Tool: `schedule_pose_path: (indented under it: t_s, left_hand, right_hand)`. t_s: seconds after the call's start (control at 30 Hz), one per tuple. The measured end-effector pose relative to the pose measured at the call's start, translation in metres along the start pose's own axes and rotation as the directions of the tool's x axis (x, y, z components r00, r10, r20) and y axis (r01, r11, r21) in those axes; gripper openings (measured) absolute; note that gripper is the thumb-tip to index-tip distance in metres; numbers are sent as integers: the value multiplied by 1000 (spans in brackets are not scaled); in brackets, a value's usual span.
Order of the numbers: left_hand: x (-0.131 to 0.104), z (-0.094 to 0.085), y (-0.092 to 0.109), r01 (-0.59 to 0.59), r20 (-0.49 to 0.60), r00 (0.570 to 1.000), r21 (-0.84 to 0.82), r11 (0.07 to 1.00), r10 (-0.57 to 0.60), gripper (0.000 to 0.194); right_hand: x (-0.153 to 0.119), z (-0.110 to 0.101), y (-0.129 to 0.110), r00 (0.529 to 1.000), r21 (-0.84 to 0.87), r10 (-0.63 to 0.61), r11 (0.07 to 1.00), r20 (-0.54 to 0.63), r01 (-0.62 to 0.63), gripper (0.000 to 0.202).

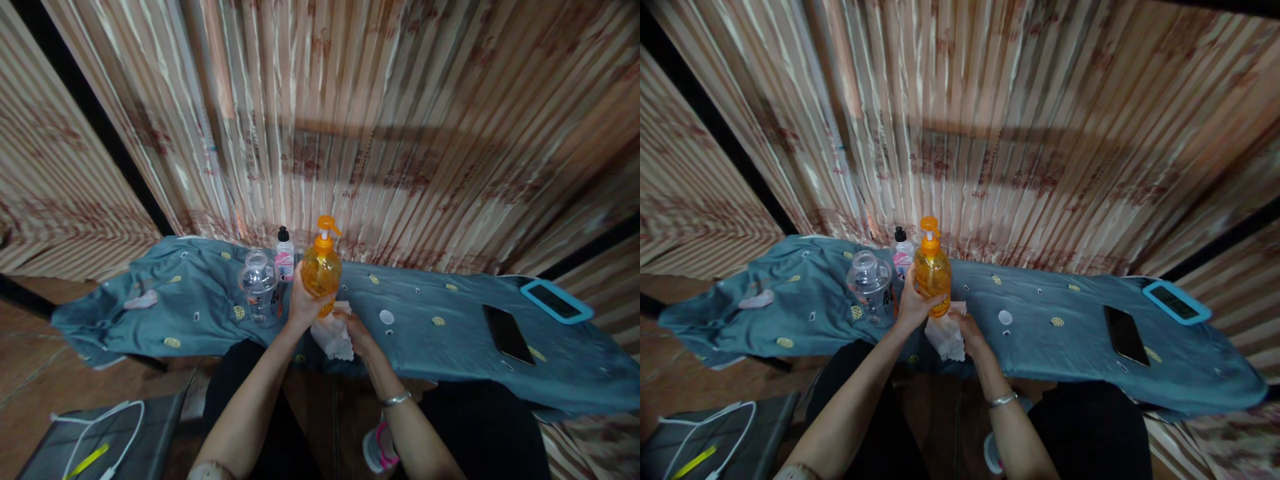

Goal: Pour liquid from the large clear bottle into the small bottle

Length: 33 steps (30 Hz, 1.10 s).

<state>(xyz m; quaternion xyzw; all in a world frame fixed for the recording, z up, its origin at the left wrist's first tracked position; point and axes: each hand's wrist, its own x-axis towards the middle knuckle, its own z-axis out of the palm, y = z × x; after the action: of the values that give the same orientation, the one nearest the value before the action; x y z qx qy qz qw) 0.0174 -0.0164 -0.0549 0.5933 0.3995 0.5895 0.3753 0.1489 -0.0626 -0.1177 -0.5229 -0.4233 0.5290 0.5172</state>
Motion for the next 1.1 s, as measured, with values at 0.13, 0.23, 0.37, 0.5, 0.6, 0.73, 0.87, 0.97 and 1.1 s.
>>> schedule_pose_path:
  t_s: [0.13, 0.23, 0.37, 0.5, 0.6, 0.73, 0.87, 0.97, 1.1]
  left_hand:
    - [0, -3, 0, -2, -17, 1000, 4, 1000, 2, 95]
    - [-3, -2, -3, 1, -7, 1000, 16, 1000, -1, 94]
    - [-7, 4, -7, 7, 35, 999, 19, 1000, -7, 96]
    - [-15, 13, -8, 18, 90, 996, 35, 999, -21, 98]
    - [-25, 20, -6, 6, 130, 991, 40, 999, -11, 94]
    - [-35, 28, -3, -1, 198, 980, 30, 1000, -5, 98]
    - [-42, 33, -1, 14, 241, 970, 14, 1000, -17, 103]
    - [-44, 35, -3, 10, 297, 955, -30, 1000, -1, 103]
    - [-45, 37, -13, 54, 350, 936, -28, 998, -41, 108]
  right_hand:
    - [5, -22, -5, 998, -270, -22, 963, -64, 4, 34]
    - [-2, -29, -20, 982, -426, -131, 903, -134, 62, 39]
    - [-18, -16, -45, 963, -507, -268, 831, -9, 226, 77]
    - [-25, 6, -55, 942, -556, -335, 782, 9, 283, 78]
    - [-26, 9, -52, 933, -600, -346, 768, -95, 223, 63]
    - [-32, -4, -48, 924, -638, -350, 749, -153, 178, 53]
    - [-35, -18, -48, 921, -647, -348, 745, -173, 160, 45]
    - [-30, -31, -47, 924, -638, -348, 750, -159, 173, 42]
    - [-14, -54, -43, 927, -633, -344, 753, -147, 180, 40]
